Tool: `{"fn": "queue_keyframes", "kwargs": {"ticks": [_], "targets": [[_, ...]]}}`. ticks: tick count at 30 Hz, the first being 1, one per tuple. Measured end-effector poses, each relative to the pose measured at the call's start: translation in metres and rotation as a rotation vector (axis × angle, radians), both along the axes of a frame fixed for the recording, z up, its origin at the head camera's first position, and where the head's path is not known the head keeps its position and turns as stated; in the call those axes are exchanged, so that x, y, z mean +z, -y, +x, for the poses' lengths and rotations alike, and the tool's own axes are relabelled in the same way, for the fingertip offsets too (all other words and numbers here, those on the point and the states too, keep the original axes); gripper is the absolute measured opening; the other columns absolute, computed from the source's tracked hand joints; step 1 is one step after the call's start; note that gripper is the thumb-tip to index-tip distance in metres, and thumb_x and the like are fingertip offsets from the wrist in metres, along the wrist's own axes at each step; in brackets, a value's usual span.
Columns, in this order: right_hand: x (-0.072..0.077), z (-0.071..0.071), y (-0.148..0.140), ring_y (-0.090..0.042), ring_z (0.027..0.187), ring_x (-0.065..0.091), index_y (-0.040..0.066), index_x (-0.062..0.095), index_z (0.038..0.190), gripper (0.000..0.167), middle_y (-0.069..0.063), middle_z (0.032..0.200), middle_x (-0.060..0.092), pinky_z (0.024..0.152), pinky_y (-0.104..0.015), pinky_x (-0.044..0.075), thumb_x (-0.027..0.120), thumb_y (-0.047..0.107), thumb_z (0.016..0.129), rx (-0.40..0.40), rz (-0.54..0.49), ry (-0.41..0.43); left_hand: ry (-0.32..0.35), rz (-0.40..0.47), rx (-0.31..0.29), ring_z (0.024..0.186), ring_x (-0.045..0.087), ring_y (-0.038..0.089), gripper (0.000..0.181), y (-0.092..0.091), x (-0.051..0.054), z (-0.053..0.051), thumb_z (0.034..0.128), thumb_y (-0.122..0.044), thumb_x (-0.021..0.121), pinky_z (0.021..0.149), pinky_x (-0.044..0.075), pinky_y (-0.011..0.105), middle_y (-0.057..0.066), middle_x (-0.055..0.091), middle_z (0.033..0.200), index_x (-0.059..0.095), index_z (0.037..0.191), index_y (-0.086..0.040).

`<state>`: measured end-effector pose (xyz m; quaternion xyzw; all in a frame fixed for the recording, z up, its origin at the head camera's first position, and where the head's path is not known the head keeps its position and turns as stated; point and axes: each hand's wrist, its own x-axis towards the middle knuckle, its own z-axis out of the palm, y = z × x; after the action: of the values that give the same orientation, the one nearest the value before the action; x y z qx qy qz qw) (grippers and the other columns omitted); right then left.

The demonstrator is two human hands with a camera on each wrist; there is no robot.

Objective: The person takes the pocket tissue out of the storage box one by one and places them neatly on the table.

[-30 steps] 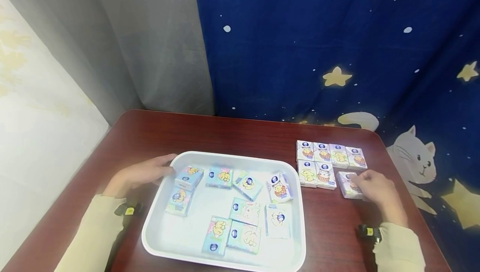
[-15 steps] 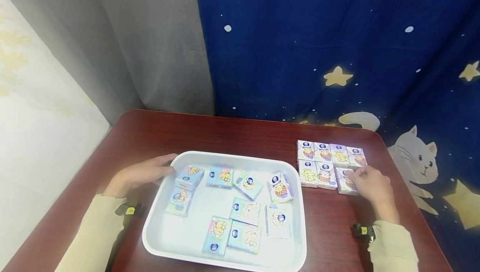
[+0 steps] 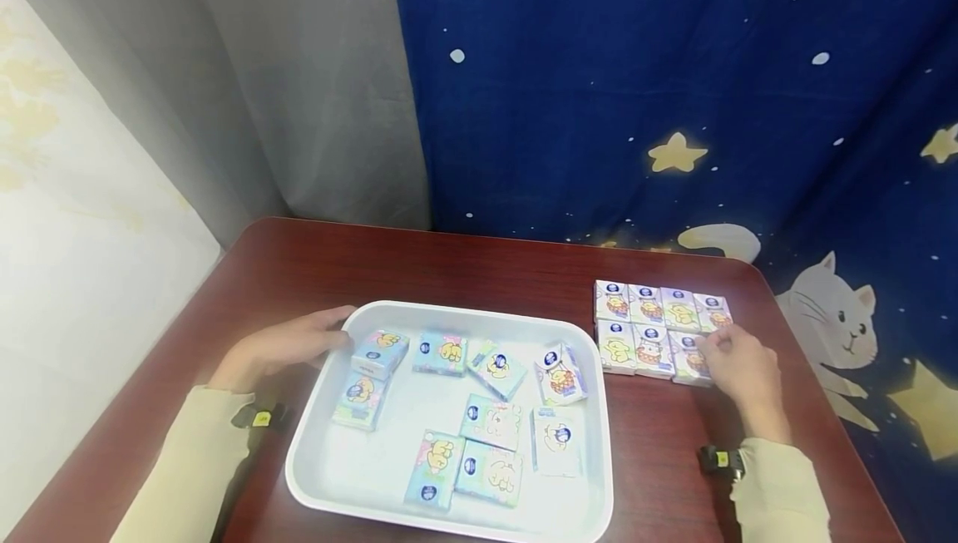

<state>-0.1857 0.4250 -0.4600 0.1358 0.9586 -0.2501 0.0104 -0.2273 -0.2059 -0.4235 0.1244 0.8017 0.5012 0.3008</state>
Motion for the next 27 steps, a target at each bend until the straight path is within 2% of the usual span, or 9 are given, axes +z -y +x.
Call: {"fn": "queue_keyframes", "kwargs": {"ticks": [10,17,20,22,27], "targets": [[0.003,-0.002,0.003,-0.051,0.098,0.057,-0.011,0.058,0.125,0.046,-0.033,0.107,0.066,0.073,-0.046,0.043,0.056,0.033,0.112,-0.026,-0.017,0.016,0.005,0.005,0.0,0.104,0.076,0.033,0.051,0.0,0.002,0.0,0.1074,-0.009,0.058,0.089,0.065,0.056,0.019,0.072,0.127,0.045,0.155,0.001],[0.01,0.0,0.006,-0.057,0.106,0.055,-0.013,0.053,0.138,0.06,-0.04,0.123,0.06,0.081,-0.062,0.05,0.058,0.04,0.11,-0.088,-0.025,0.013,-0.002,0.012,-0.002,0.103,0.077,0.034,0.05,0.0,0.001,0.001,0.1074,-0.009,0.059,0.088,0.066,0.056,0.018,0.072,0.127,0.045,0.155,0.001],[0.017,0.002,0.012,-0.058,0.108,0.055,-0.012,0.052,0.14,0.061,-0.041,0.127,0.058,0.083,-0.065,0.051,0.06,0.041,0.11,-0.094,-0.027,-0.011,-0.003,0.01,-0.001,0.103,0.077,0.033,0.05,0.0,0.002,0.001,0.1073,-0.009,0.059,0.088,0.066,0.056,0.018,0.072,0.127,0.045,0.155,0.001],[0.024,0.004,0.018,-0.057,0.107,0.055,-0.011,0.053,0.139,0.06,-0.041,0.127,0.058,0.082,-0.063,0.051,0.06,0.041,0.11,-0.077,-0.022,-0.035,-0.001,0.006,0.001,0.104,0.076,0.033,0.051,0.0,0.002,0.001,0.1073,-0.009,0.059,0.088,0.065,0.056,0.018,0.072,0.127,0.045,0.155,0.001],[0.044,0.011,0.041,-0.051,0.103,0.06,-0.006,0.059,0.134,0.053,-0.039,0.127,0.063,0.073,-0.047,0.051,0.064,0.041,0.109,-0.019,-0.024,-0.081,-0.001,-0.001,0.004,0.103,0.076,0.033,0.05,-0.001,0.003,0.002,0.1074,-0.009,0.059,0.089,0.065,0.056,0.018,0.072,0.127,0.046,0.154,0.001]]}}
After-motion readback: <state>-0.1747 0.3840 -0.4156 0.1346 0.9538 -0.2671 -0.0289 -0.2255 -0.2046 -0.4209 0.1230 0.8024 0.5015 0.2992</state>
